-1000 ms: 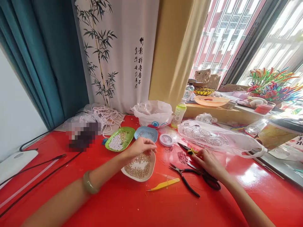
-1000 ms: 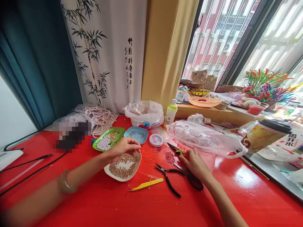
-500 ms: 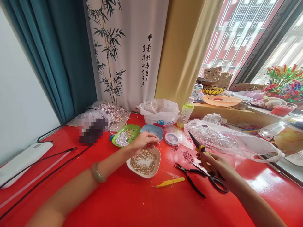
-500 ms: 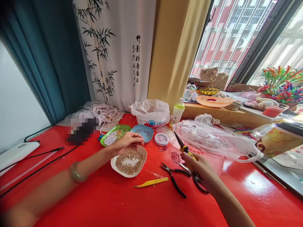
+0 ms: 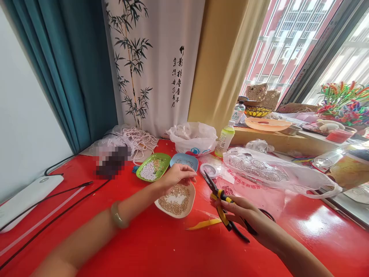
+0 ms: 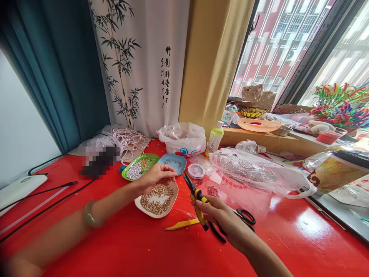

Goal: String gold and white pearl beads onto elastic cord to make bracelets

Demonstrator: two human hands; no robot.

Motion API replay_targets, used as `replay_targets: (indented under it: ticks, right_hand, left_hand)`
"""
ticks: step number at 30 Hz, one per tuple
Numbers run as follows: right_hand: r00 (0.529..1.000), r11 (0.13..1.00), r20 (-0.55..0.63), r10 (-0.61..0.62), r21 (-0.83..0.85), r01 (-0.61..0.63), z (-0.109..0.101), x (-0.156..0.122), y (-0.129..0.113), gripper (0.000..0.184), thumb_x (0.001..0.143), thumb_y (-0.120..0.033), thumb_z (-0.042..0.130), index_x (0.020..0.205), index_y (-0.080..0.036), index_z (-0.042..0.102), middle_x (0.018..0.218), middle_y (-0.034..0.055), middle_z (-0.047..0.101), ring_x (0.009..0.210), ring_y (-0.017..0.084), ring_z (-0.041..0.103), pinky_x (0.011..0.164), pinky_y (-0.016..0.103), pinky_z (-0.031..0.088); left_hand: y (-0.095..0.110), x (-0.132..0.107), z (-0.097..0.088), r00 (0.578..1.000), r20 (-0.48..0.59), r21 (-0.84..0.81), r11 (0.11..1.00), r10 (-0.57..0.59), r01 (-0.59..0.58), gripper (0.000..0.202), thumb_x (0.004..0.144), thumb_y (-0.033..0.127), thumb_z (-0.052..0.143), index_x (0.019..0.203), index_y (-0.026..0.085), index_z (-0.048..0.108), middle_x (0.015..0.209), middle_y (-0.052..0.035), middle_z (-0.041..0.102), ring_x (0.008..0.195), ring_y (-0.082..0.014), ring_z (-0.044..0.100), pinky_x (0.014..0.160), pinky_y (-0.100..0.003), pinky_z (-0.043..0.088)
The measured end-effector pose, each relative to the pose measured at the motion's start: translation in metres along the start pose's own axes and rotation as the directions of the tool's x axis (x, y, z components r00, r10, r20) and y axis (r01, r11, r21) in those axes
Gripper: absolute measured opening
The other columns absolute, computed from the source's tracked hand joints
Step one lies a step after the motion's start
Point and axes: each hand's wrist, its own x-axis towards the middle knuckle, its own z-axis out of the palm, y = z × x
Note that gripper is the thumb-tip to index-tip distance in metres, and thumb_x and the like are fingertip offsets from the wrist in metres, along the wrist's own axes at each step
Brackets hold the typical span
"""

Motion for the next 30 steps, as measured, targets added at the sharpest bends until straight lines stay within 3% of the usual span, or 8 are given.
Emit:
replay_targets:
  ticks: [4,9,16,30]
  right_hand:
    - [0.998,0.996,0.007,-0.058,-0.074,0.058,0.007,0.002,-0.002,0.034,0.072,-0.043,0.054,0.091,-0.016,0.063,0.089,0.0073,0.061,0.094,0.026,0.05,0.083,0.039,0.038]
    - [0.998,0.998,-0.038,-0.056,-0.039,0.054,0.01,0.007,-0.009,0.038,0.072,-0.044,0.054,0.099,-0.018,0.06,0.1,0.0079,0.058,0.1,0.026,0.047,0.085,0.04,0.036]
    - [0.998,0.997,0.007,-0.067,0.027,0.067,0.018,0.008,-0.019,0.04,0.071,-0.046,0.054,0.097,-0.018,0.062,0.104,0.0093,0.059,0.105,0.025,0.047,0.087,0.038,0.036]
    - [0.996,0.996,-0.009,-0.091,-0.025,0.091,0.016,0.012,-0.013,0.039,0.074,-0.045,0.051,0.103,-0.019,0.058,0.108,0.009,0.058,0.108,0.025,0.046,0.092,0.041,0.031]
  left_hand:
    - [0.001,-0.005,0.007,1.0,0.029,0.032,0.999,-0.006,0.005,0.02,0.063,0.029,0.063,0.07,0.011,0.057,0.061,-0.0027,0.06,0.046,-0.0052,0.046,0.05,-0.019,0.037]
    - [-0.001,-0.008,0.011,0.997,0.078,0.063,0.998,-0.008,0.003,0.018,0.064,0.028,0.062,0.07,0.011,0.059,0.061,-0.0033,0.06,0.049,-0.0058,0.047,0.05,-0.019,0.036]
    - [-0.002,-0.008,0.012,0.995,0.093,0.072,0.997,-0.025,0.019,0.025,0.063,0.027,0.062,0.082,0.011,0.063,0.063,-0.0042,0.061,0.052,-0.0074,0.049,0.05,-0.019,0.035]
    - [-0.001,-0.009,0.013,0.994,0.104,0.054,0.998,-0.041,0.036,0.028,0.062,0.025,0.062,0.087,0.013,0.062,0.063,-0.0038,0.061,0.056,-0.0088,0.051,0.05,-0.019,0.035]
